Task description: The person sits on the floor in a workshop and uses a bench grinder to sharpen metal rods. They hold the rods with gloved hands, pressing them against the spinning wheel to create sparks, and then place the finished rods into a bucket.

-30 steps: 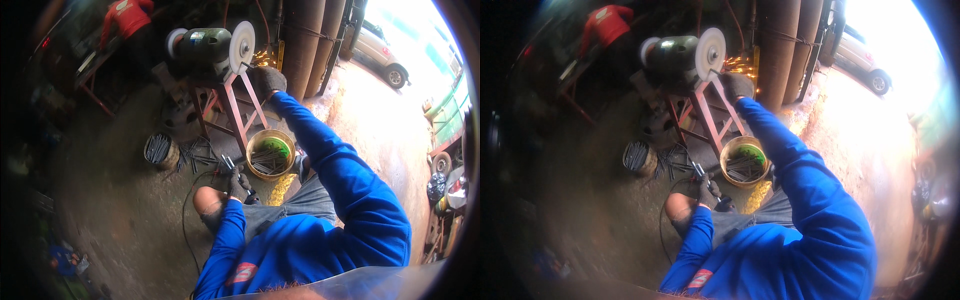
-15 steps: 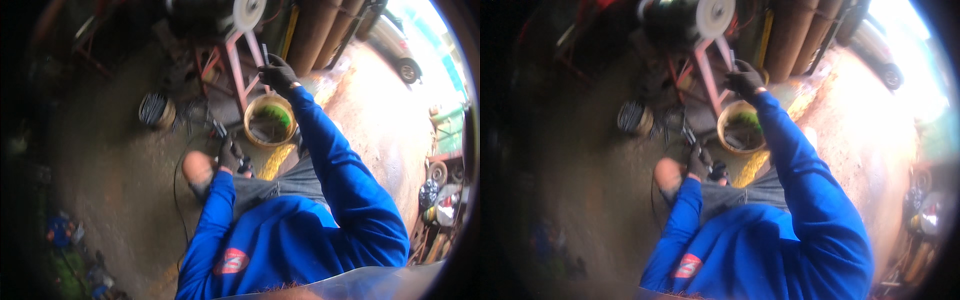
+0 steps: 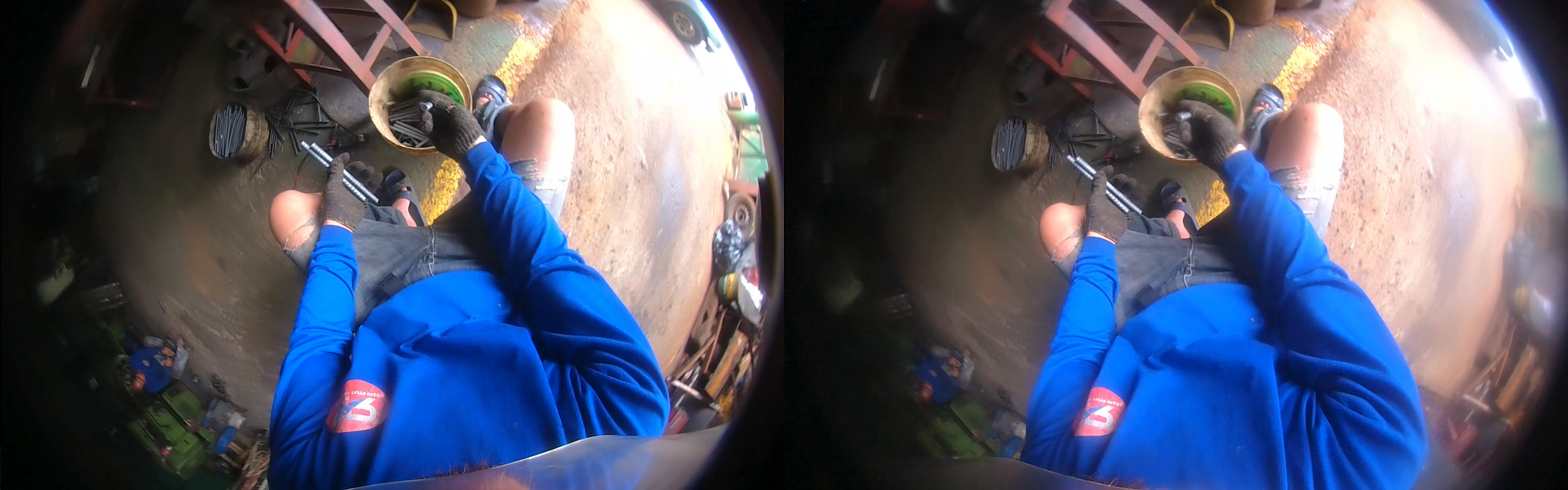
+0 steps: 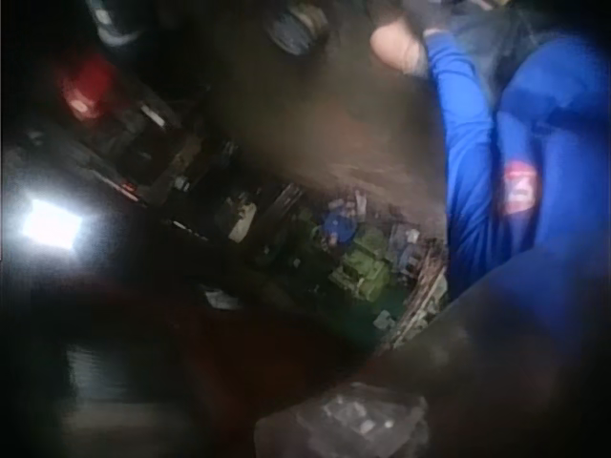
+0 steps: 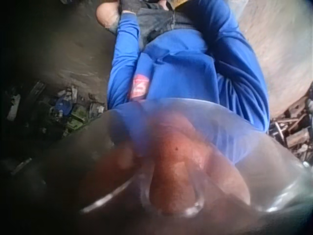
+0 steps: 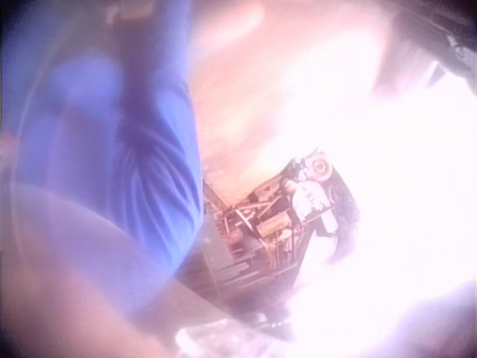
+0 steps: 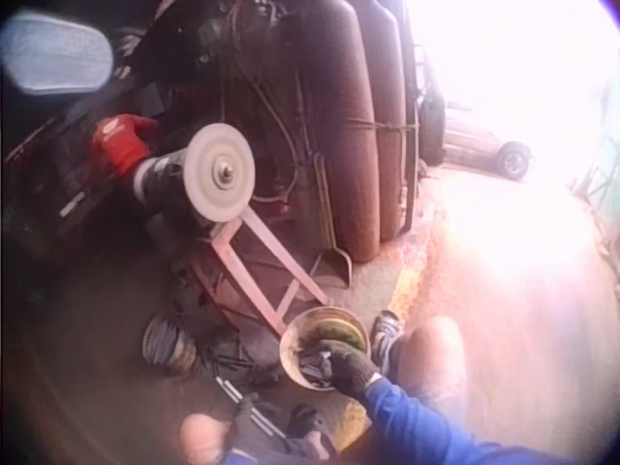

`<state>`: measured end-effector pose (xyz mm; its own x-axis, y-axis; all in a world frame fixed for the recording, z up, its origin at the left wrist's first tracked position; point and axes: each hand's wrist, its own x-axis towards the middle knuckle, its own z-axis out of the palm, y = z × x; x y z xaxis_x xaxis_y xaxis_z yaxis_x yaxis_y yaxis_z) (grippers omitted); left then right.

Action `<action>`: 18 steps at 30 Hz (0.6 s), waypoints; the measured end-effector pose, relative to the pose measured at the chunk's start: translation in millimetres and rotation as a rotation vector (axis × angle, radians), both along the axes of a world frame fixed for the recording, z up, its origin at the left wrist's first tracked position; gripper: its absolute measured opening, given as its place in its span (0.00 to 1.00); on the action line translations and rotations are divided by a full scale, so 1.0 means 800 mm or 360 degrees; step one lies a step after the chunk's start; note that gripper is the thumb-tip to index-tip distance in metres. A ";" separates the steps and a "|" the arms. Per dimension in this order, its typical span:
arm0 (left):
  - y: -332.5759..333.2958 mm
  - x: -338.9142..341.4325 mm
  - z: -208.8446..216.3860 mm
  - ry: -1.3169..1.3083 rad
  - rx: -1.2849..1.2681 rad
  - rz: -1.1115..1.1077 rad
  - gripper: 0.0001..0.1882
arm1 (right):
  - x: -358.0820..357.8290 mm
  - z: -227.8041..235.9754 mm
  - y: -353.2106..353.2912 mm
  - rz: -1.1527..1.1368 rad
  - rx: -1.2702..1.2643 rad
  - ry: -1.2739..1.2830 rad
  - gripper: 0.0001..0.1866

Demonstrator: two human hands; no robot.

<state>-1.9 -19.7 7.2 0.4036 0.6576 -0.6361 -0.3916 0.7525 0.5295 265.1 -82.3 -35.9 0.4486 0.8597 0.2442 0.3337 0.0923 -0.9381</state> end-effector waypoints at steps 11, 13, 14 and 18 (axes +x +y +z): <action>-0.028 0.013 0.057 -0.0134 0.0092 0.0214 0.14 | 0.024 0.026 -0.001 0.0541 0.0661 0.3352 0.19; -0.031 0.012 0.073 -0.0173 0.0113 0.0212 0.13 | 0.022 0.034 -0.001 0.0621 0.0692 0.3281 0.19; -0.035 0.014 0.083 -0.0147 0.0144 0.0211 0.13 | 0.022 0.034 -0.002 0.0566 0.0701 0.3312 0.19; -0.036 0.014 0.095 -0.0194 0.0189 0.0177 0.16 | 0.026 0.024 -0.002 0.0561 0.0807 0.3326 0.19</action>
<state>9.5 -48.2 83.2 0.3934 0.7701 -0.5021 -0.5354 0.6359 0.5558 285.9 -83.8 -16.7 0.1758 0.9810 -0.0823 -0.9359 0.1924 0.2949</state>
